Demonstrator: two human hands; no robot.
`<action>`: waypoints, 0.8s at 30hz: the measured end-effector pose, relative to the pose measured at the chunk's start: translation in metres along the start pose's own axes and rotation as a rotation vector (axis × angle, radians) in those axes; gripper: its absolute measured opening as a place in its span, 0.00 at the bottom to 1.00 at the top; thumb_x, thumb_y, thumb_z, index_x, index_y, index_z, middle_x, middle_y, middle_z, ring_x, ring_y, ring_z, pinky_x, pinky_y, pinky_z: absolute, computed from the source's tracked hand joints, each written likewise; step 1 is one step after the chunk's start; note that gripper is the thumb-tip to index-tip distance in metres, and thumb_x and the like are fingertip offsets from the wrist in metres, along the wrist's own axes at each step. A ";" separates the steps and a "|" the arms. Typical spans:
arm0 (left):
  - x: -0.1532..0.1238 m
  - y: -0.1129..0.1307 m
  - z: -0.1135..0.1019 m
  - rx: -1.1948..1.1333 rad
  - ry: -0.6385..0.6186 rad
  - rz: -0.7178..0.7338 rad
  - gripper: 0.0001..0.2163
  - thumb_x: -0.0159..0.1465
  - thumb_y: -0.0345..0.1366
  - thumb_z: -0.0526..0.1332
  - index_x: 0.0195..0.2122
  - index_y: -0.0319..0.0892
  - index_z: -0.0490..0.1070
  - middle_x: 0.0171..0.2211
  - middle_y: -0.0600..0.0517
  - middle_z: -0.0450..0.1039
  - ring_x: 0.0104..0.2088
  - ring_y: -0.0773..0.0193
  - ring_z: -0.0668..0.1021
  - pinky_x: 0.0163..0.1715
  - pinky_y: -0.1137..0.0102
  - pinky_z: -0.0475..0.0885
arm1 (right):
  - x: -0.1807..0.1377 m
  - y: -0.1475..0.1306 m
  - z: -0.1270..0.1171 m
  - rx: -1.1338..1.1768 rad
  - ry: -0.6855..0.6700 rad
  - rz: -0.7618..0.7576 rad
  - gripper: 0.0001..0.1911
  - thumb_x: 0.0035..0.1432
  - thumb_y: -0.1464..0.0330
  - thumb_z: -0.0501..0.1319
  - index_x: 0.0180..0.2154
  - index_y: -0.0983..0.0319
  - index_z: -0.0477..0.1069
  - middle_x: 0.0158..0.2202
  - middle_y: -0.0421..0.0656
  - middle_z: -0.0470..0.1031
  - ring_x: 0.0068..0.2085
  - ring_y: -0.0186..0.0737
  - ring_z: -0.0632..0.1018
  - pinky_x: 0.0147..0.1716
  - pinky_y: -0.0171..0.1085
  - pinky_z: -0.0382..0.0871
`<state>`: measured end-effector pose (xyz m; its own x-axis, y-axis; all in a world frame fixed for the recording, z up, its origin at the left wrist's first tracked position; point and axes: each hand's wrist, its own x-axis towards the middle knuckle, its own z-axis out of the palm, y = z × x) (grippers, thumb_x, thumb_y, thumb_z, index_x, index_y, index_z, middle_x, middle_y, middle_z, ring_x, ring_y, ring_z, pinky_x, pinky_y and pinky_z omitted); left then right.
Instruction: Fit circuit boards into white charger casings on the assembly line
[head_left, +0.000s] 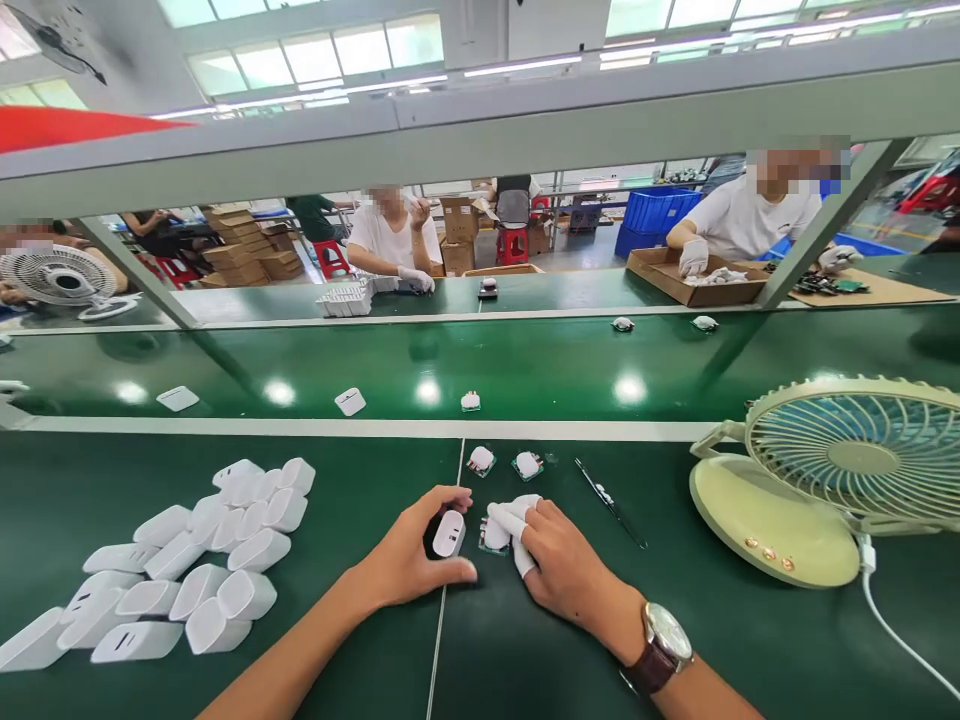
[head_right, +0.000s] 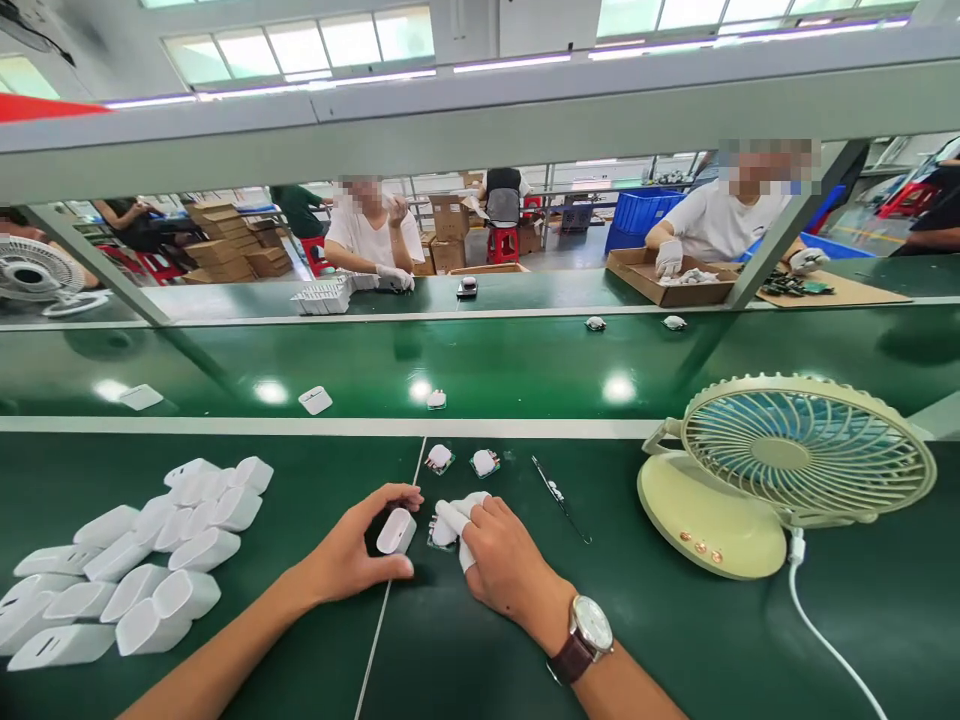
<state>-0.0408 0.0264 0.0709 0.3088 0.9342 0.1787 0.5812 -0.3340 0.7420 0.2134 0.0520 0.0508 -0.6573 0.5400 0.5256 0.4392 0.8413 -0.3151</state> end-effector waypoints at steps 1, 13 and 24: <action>-0.002 -0.002 0.002 -0.004 -0.030 0.046 0.36 0.55 0.40 0.77 0.63 0.51 0.63 0.54 0.49 0.77 0.53 0.54 0.79 0.53 0.59 0.76 | 0.000 0.000 -0.002 0.015 0.002 -0.008 0.29 0.57 0.81 0.53 0.60 0.65 0.66 0.45 0.51 0.75 0.45 0.51 0.74 0.44 0.50 0.77; 0.000 0.000 0.022 0.182 0.030 0.212 0.23 0.66 0.30 0.63 0.61 0.47 0.63 0.47 0.49 0.81 0.49 0.54 0.77 0.51 0.57 0.75 | -0.004 -0.002 0.008 -0.176 -0.013 -0.032 0.13 0.62 0.78 0.60 0.47 0.63 0.75 0.40 0.51 0.77 0.37 0.49 0.75 0.35 0.46 0.78; 0.004 0.004 0.023 0.289 0.032 0.234 0.18 0.64 0.32 0.63 0.56 0.44 0.67 0.45 0.46 0.80 0.45 0.53 0.80 0.45 0.59 0.74 | -0.008 -0.018 -0.005 -0.225 -0.195 -0.019 0.22 0.60 0.77 0.62 0.56 0.62 0.73 0.49 0.56 0.79 0.47 0.56 0.80 0.44 0.50 0.80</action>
<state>-0.0196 0.0261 0.0593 0.4377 0.8302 0.3451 0.6874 -0.5564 0.4668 0.2133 0.0321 0.0561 -0.7626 0.5367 0.3610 0.5358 0.8369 -0.1123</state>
